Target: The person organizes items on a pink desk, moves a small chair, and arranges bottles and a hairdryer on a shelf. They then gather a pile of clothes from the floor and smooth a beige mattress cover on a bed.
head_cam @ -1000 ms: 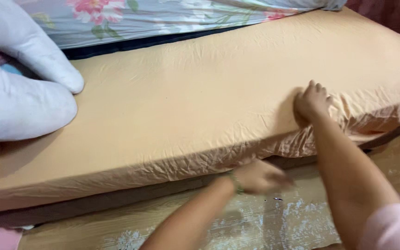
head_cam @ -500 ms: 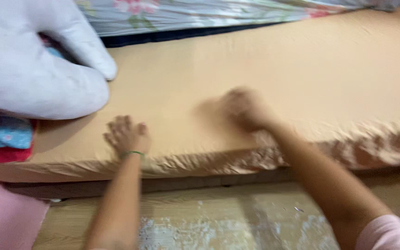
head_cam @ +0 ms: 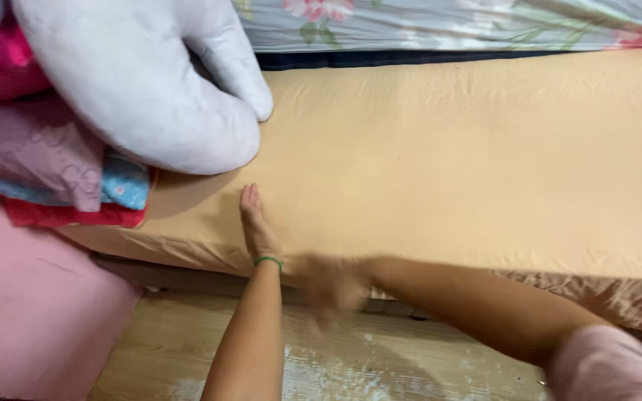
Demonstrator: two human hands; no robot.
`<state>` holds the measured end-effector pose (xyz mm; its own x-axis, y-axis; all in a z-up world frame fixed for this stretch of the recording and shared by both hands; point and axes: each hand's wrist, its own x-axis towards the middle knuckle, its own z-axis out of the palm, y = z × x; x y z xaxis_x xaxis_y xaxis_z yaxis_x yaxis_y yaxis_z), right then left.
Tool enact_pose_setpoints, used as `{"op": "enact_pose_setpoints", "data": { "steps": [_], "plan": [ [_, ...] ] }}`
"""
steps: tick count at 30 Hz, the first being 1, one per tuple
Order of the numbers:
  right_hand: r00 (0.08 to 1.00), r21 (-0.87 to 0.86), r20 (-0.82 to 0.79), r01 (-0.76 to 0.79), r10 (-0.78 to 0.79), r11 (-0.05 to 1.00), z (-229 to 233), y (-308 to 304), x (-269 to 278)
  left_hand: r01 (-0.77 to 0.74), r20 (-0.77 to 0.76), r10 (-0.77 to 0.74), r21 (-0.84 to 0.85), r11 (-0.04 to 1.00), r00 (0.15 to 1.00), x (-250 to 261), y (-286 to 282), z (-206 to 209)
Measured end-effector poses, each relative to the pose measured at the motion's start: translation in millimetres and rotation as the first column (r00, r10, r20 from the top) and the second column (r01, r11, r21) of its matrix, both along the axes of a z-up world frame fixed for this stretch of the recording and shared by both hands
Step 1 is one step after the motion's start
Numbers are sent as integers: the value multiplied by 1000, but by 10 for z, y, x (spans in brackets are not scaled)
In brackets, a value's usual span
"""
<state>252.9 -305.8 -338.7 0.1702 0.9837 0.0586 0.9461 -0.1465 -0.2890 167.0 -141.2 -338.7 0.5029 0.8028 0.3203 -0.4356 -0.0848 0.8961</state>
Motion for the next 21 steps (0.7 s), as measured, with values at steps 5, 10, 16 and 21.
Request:
{"op": "enact_pose_setpoints", "data": {
  "steps": [5, 10, 16, 21],
  "plan": [
    [937, 211, -226, 316, -268, 925, 621, -383, 216, -27, -252, 60, 133, 991, 966, -134, -57, 110],
    [697, 261, 50, 682, -715, 683, 453, -222, 1130, -65, -307, 159, 295, 953, 939, -34, -49, 6],
    [739, 23, 655, 190, -159, 981, -309, 183, 1246, 84, 90, -88, 41, 996, 992, 10, 178, -114],
    [466, -102, 884, 266, -36, 959, -213, -349, 821, -14, -447, 206, 396, 918, 870, -66, -81, -12]
  ]
}}
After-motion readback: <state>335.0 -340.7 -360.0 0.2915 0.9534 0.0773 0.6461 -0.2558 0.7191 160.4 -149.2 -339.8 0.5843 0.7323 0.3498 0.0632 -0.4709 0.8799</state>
